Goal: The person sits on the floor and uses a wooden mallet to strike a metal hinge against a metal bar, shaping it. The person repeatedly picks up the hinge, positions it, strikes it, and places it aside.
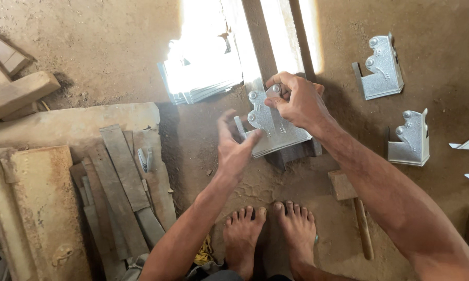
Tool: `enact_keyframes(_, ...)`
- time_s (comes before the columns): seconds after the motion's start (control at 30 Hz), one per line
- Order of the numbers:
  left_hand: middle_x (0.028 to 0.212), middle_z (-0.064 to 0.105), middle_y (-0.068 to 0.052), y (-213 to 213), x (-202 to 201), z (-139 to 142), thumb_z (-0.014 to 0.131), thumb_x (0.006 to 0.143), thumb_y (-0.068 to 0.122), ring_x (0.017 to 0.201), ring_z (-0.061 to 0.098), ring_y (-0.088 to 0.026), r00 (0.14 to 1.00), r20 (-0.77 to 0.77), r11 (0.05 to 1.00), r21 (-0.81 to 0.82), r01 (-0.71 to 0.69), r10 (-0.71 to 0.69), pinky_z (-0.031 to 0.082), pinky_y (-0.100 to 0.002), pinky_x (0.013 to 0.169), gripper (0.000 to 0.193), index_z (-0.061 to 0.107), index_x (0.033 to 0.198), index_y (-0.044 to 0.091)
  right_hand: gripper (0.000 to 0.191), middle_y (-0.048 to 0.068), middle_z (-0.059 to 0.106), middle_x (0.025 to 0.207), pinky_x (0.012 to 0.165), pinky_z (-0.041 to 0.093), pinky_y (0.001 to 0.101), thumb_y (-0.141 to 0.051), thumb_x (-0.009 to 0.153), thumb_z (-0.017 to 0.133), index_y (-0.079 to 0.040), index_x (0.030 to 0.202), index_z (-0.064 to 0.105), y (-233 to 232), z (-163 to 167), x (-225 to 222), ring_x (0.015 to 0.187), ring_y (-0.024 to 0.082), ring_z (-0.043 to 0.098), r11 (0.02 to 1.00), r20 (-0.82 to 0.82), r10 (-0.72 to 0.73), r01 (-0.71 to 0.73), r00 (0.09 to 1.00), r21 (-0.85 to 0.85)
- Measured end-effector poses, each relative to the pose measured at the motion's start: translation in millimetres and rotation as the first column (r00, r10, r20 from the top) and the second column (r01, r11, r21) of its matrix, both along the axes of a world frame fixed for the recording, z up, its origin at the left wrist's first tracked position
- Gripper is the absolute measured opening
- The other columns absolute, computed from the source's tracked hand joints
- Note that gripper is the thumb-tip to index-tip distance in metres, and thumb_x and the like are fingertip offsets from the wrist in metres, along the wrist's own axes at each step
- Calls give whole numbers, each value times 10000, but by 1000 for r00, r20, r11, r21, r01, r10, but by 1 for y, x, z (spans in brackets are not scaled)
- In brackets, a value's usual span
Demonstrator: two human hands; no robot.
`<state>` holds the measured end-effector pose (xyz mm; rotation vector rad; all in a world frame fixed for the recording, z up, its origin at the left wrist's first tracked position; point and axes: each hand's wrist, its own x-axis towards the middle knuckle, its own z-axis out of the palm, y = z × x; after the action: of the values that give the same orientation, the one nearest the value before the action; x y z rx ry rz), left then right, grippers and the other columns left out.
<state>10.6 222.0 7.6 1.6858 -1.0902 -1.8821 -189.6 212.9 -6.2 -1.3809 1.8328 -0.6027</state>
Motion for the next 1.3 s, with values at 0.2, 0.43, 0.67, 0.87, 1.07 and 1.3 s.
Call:
enact_keyframes(0.2, 1611, 344, -316, -24, -32, -3, 527, 1084, 303, 1531, 280, -460, 808, 579, 596, -612, 521, -112, 219, -649, 1242, 600, 336, 1553, -18, 370, 34, 664, 808, 714, 542, 371, -228, 897, 796, -107, 1225, 676, 6, -4, 3, 715, 138, 652, 998, -3, -46, 46, 999, -45)
enact_keyframes(0.43, 1634, 338, -292, -14, -55, -34, 461, 1118, 369, 1558, 267, -466, 782, 617, 555, -621, 553, -89, 214, -652, 1261, 620, 323, 1578, -23, 368, 84, 629, 858, 693, 532, 363, -136, 936, 735, -86, 1288, 639, 15, -8, 8, 788, 188, 599, 989, 46, -77, 82, 996, -124)
enact_keyframes(0.67, 1403, 515, -244, 2, -7, -7, 663, 901, 198, 1307, 511, -366, 994, 36, 988, -124, -96, 102, 462, -564, 1054, 755, 263, 1526, 59, 407, 63, 657, 879, 690, 535, 342, -198, 918, 810, -76, 1264, 635, 17, -5, 9, 784, 166, 613, 978, 67, -52, 65, 996, -200)
enact_keyframes(0.87, 1352, 632, -273, 42, 12, -1, 703, 936, 72, 1113, 699, -334, 966, -258, 992, -127, -16, -17, 629, -389, 919, 839, 221, 1611, -52, 402, 52, 644, 821, 642, 523, 338, -210, 899, 835, -71, 1238, 669, 15, -3, 8, 728, 156, 593, 985, 47, -55, 62, 997, -159)
enact_keyframes(1.07, 1447, 532, -277, 61, 7, -9, 721, 881, 3, 1203, 679, -321, 992, 71, 851, -509, 128, -106, 668, -370, 935, 878, 205, 1587, -65, 394, 31, 638, 776, 622, 516, 332, -213, 899, 835, -69, 1233, 684, 15, -6, 6, 703, 137, 598, 981, 58, -20, 31, 998, -191)
enact_keyframes(1.3, 1394, 648, -249, 66, 11, -16, 742, 938, -17, 1246, 725, -308, 987, 109, 832, -532, 156, -115, 636, -356, 1044, 827, 268, 1614, -71, 389, 129, 744, 964, 708, 568, 377, -231, 917, 815, -81, 1254, 692, 14, -13, -2, 836, 209, 717, 984, 66, 39, -27, 997, -177)
